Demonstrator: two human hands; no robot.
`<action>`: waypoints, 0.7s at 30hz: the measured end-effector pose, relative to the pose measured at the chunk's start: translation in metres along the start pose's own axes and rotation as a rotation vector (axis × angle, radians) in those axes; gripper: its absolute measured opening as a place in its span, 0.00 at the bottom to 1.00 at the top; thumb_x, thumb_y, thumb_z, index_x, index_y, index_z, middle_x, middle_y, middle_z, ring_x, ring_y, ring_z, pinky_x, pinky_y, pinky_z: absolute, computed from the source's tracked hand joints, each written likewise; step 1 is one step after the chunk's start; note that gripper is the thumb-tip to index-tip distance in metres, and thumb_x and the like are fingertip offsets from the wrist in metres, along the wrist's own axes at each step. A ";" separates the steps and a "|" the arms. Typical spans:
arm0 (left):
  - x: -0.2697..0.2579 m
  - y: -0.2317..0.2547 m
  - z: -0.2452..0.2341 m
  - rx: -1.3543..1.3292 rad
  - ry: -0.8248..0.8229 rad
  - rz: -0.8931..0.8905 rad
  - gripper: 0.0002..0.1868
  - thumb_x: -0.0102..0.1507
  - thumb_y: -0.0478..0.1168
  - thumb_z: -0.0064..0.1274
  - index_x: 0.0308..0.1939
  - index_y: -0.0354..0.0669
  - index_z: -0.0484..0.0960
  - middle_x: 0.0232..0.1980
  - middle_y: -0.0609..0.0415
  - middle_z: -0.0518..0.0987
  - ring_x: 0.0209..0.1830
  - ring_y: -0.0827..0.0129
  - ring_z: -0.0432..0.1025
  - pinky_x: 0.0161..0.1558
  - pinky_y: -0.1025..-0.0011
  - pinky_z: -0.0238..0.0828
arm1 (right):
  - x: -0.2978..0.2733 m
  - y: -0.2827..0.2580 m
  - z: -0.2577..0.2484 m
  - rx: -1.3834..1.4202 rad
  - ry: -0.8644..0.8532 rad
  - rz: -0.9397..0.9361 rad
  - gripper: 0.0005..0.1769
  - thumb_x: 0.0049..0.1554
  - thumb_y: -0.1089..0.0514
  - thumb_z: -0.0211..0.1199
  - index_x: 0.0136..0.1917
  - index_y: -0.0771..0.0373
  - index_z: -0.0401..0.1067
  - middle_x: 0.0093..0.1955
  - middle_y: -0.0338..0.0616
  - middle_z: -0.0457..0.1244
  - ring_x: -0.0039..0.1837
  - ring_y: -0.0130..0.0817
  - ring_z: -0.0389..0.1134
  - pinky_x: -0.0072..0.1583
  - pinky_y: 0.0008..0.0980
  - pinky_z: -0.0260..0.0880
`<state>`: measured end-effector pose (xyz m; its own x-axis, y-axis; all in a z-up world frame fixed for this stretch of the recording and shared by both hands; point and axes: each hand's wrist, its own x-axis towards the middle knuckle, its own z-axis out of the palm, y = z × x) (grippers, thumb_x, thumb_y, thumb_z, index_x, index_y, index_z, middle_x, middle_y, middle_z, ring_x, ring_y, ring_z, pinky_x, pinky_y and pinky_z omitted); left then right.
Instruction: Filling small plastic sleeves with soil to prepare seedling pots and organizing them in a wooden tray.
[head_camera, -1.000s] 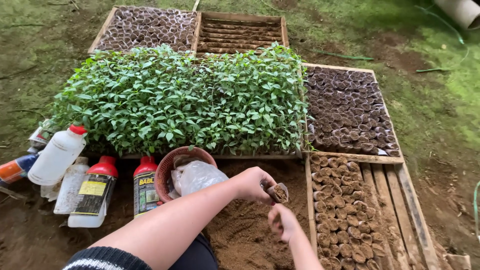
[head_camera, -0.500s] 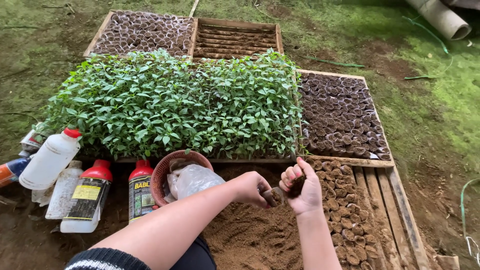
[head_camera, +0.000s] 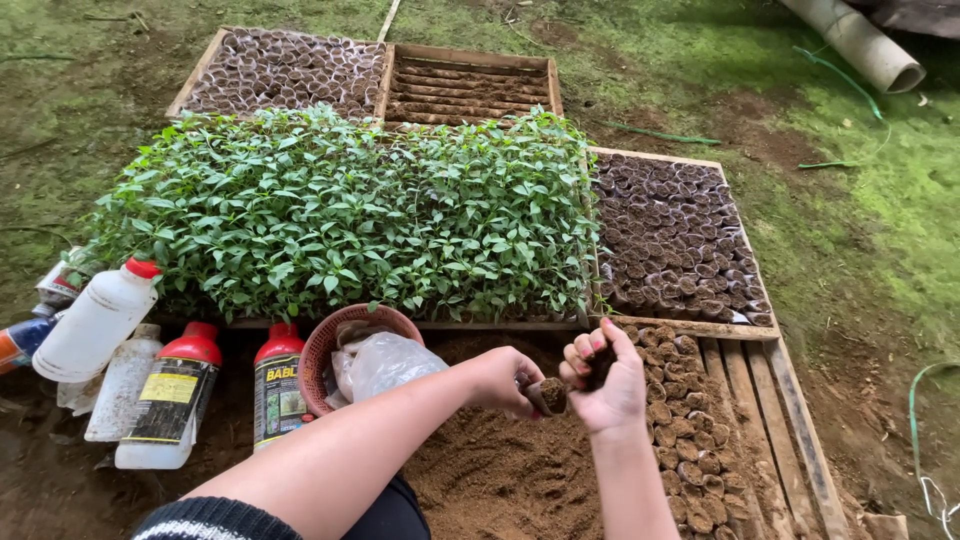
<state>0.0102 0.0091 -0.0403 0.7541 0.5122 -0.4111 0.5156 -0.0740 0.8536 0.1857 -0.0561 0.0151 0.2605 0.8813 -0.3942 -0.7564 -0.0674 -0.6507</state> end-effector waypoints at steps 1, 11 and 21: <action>-0.001 0.000 0.000 0.000 0.001 0.000 0.18 0.49 0.42 0.71 0.44 0.56 0.88 0.37 0.59 0.85 0.39 0.71 0.80 0.45 0.71 0.80 | -0.003 -0.005 0.002 0.000 -0.001 0.000 0.21 0.62 0.50 0.55 0.29 0.51 0.55 0.28 0.33 0.44 0.30 0.26 0.45 0.32 0.23 0.42; -0.034 0.051 -0.026 -0.040 0.033 -0.076 0.21 0.53 0.35 0.67 0.50 0.42 0.86 0.40 0.51 0.87 0.31 0.74 0.78 0.33 0.79 0.73 | 0.003 -0.011 -0.018 -0.687 -0.017 0.257 0.18 0.49 0.69 0.74 0.34 0.60 0.63 0.29 0.45 0.62 0.27 0.26 0.57 0.28 0.21 0.54; -0.049 0.066 -0.029 -0.014 0.106 0.059 0.24 0.47 0.32 0.69 0.49 0.45 0.89 0.42 0.53 0.87 0.36 0.72 0.79 0.44 0.77 0.78 | -0.016 0.002 0.015 -0.863 0.071 0.144 0.17 0.44 0.76 0.69 0.38 0.67 0.63 0.34 0.54 0.64 0.28 0.33 0.59 0.28 0.24 0.54</action>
<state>-0.0041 0.0036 0.0457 0.7351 0.5954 -0.3244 0.4651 -0.0948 0.8801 0.1713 -0.0634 0.0301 0.2561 0.8079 -0.5308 -0.0740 -0.5311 -0.8440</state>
